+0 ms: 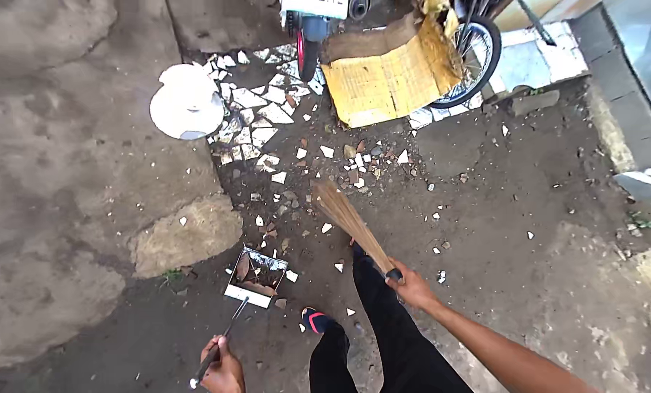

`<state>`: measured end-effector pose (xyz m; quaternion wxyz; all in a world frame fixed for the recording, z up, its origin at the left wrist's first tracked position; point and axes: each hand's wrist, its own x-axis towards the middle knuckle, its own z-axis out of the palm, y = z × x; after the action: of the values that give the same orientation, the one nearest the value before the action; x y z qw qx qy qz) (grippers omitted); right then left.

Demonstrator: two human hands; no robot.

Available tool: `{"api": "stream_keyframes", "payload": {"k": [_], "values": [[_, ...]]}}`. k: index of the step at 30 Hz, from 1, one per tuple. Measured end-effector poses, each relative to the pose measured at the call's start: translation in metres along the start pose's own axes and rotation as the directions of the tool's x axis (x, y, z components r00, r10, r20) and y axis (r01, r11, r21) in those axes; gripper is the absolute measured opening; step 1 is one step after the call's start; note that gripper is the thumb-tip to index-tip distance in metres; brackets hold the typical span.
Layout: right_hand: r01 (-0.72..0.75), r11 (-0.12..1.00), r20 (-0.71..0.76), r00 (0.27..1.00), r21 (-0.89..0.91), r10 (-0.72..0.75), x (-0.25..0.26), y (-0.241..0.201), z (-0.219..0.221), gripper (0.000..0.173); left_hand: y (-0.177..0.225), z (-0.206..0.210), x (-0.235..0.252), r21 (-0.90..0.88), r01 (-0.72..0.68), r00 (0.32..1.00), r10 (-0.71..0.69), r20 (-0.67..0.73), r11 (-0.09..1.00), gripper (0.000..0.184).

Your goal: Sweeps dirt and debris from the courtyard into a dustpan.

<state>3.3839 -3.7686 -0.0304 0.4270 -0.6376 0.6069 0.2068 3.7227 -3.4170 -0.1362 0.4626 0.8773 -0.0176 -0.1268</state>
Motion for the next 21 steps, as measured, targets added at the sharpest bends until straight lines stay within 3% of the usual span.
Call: {"api": "stream_keyframes", "payload": {"k": [3, 6, 10, 13, 17, 19, 21], "values": [[0.054, 0.994, -0.038, 0.998, -0.095, -0.058, 0.079, -0.040, -0.071, 0.069, 0.030, 0.036, -0.003, -0.052, 0.018, 1.000, -0.018, -0.008, 0.999, 0.020], [0.100, 0.964, -0.069, 0.990, -0.248, -0.120, 0.189, -0.093, -0.145, 0.064, 0.056, 0.081, -0.012, -0.149, 0.025, 1.000, -0.023, 0.013, 0.988, 0.017], [0.122, 0.891, -0.140, 0.969, -0.437, -0.202, 0.341, -0.169, -0.220, 0.063, 0.105, 0.145, -0.029, -0.199, 0.067, 0.998, -0.064, 0.022, 0.978, 0.014], [0.133, 0.838, -0.135, 0.962, -0.530, -0.238, 0.411, -0.217, -0.260, 0.061, 0.132, 0.197, -0.033, -0.193, 0.095, 0.995, -0.094, 0.012, 0.977, 0.013], [0.155, 0.842, 0.056, 0.987, -0.516, -0.147, 0.438, -0.202, -0.282, 0.049, 0.180, 0.272, -0.036, -0.165, 0.087, 0.996, -0.084, 0.025, 0.982, 0.013], [0.236, 0.876, 0.201, 0.966, -0.421, -0.164, 0.415, -0.167, -0.299, 0.050, 0.198, 0.309, -0.035, -0.156, 0.063, 0.998, -0.059, 0.028, 0.986, 0.015], [0.264, 0.932, 0.250, 0.947, -0.248, -0.202, 0.365, -0.128, -0.331, 0.057, 0.207, 0.342, -0.033, -0.137, 0.060, 0.998, -0.057, 0.023, 0.989, 0.017]]}}
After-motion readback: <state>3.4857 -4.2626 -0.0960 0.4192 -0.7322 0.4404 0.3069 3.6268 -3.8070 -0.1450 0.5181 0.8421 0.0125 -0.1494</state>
